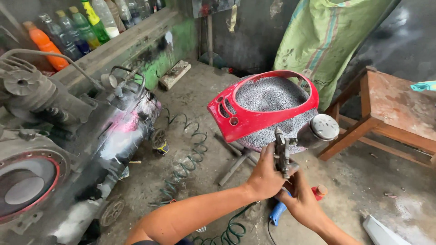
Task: Painting a red plastic part using a spray gun after drying it with a heat gun
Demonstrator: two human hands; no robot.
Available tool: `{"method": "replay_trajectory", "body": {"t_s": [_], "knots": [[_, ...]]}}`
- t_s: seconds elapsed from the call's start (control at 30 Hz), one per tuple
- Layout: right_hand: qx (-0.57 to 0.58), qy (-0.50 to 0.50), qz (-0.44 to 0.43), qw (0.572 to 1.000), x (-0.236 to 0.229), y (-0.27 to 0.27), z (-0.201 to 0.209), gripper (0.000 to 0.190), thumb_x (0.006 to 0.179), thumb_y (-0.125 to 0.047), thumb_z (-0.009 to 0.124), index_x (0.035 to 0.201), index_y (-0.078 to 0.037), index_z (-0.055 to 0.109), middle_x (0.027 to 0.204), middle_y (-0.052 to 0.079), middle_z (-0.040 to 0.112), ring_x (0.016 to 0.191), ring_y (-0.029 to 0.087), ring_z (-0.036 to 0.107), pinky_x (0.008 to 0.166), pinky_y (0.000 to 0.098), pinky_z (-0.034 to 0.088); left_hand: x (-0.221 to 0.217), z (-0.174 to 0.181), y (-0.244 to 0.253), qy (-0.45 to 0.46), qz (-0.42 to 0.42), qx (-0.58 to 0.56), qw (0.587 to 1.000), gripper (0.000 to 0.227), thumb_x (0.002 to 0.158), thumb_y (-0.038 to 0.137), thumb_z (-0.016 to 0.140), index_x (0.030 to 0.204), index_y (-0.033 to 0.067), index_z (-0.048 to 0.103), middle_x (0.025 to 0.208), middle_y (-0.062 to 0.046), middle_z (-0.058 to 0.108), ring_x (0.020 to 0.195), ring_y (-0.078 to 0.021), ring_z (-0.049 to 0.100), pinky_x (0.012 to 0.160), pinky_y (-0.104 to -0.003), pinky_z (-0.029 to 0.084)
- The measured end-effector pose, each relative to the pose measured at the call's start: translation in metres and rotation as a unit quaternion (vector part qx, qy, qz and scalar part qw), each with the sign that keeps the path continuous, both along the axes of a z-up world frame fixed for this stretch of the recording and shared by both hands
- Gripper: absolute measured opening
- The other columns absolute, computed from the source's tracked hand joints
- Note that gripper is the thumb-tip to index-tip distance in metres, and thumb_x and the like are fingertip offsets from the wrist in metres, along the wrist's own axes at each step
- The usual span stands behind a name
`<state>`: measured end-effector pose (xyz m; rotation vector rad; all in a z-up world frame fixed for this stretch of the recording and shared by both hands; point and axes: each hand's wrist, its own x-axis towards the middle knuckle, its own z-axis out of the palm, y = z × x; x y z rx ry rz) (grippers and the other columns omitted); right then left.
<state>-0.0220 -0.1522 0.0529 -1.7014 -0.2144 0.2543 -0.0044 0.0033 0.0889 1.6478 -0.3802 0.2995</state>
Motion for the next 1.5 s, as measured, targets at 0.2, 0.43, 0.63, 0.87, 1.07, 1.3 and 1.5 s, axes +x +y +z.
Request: {"method": "replay_trajectory", "body": {"t_s": [0.2,0.43,0.63,0.87,1.07,1.3,1.5], "knots": [[-0.179,-0.240,-0.065,0.952,0.004,0.017,0.027,0.072,0.079,-0.005,0.060,0.147,-0.002,0.039,0.136,0.015,0.054,0.117,0.025,0.059,0.095,0.0336,0.048,-0.005,0.002,-0.007,0.037,-0.031,-0.024,0.999,0.062,0.085,0.016,0.067,0.139,0.0027,0.042,0.122,-0.016,0.046,0.108,-0.0278,0.051,0.100,-0.041,0.043],[-0.190,-0.279,-0.055,0.940,0.007,0.022,0.045,0.065,0.080,-0.001,0.057,0.144,-0.001,0.046,0.143,0.018,0.050,0.118,0.032,0.060,0.097,0.0396,0.049,0.000,0.000,-0.004,0.057,-0.100,-0.107,0.988,0.067,0.088,0.009,0.061,0.150,0.0086,0.036,0.125,-0.010,0.048,0.110,-0.0202,0.049,0.100,-0.036,0.043],[-0.228,-0.315,-0.042,0.920,0.015,0.017,0.044,0.074,0.075,-0.001,0.057,0.148,-0.001,0.042,0.153,0.023,0.040,0.131,0.040,0.051,0.104,0.0447,0.046,0.008,-0.008,-0.006,0.098,-0.194,-0.258,0.941,0.069,0.085,-0.003,0.051,0.151,0.0096,0.039,0.118,-0.003,0.051,0.101,-0.0118,0.046,0.096,-0.025,0.038],[-0.233,-0.344,-0.064,0.907,0.021,0.021,0.046,0.060,0.084,-0.009,0.059,0.142,0.001,0.048,0.149,0.027,0.045,0.120,0.042,0.058,0.096,0.0456,0.050,0.005,0.005,-0.005,0.134,-0.200,-0.299,0.923,0.071,0.085,0.010,0.040,0.156,0.0084,0.035,0.132,-0.009,0.043,0.112,-0.0177,0.041,0.104,-0.029,0.031],[-0.222,-0.350,-0.087,0.906,0.024,0.029,0.049,0.058,0.081,-0.006,0.061,0.138,-0.001,0.053,0.141,0.023,0.053,0.113,0.039,0.063,0.092,0.0443,0.052,0.005,-0.001,-0.006,0.067,-0.155,-0.243,0.955,0.065,0.090,0.014,0.039,0.154,0.0046,0.033,0.139,-0.013,0.041,0.122,-0.0226,0.041,0.113,-0.034,0.029],[-0.177,-0.298,-0.125,0.930,0.022,0.040,0.055,0.036,0.084,-0.002,0.059,0.120,-0.001,0.061,0.103,0.019,0.074,0.077,0.031,0.066,0.068,0.0426,0.053,0.002,0.004,-0.005,0.045,-0.049,-0.102,0.993,0.061,0.099,0.023,0.040,0.156,0.0038,0.029,0.150,-0.019,0.033,0.130,-0.0314,0.041,0.114,-0.042,0.032],[-0.160,-0.312,-0.110,0.930,0.025,0.050,0.071,0.055,0.086,-0.003,0.058,0.140,-0.004,0.050,0.104,0.014,0.079,0.079,0.030,0.074,0.068,0.0406,0.056,0.001,0.007,0.016,-0.007,-0.013,-0.050,0.999,0.059,0.103,0.031,0.046,0.152,0.0012,0.035,0.132,-0.014,0.045,0.116,-0.0240,0.049,0.106,-0.039,0.040]]}}
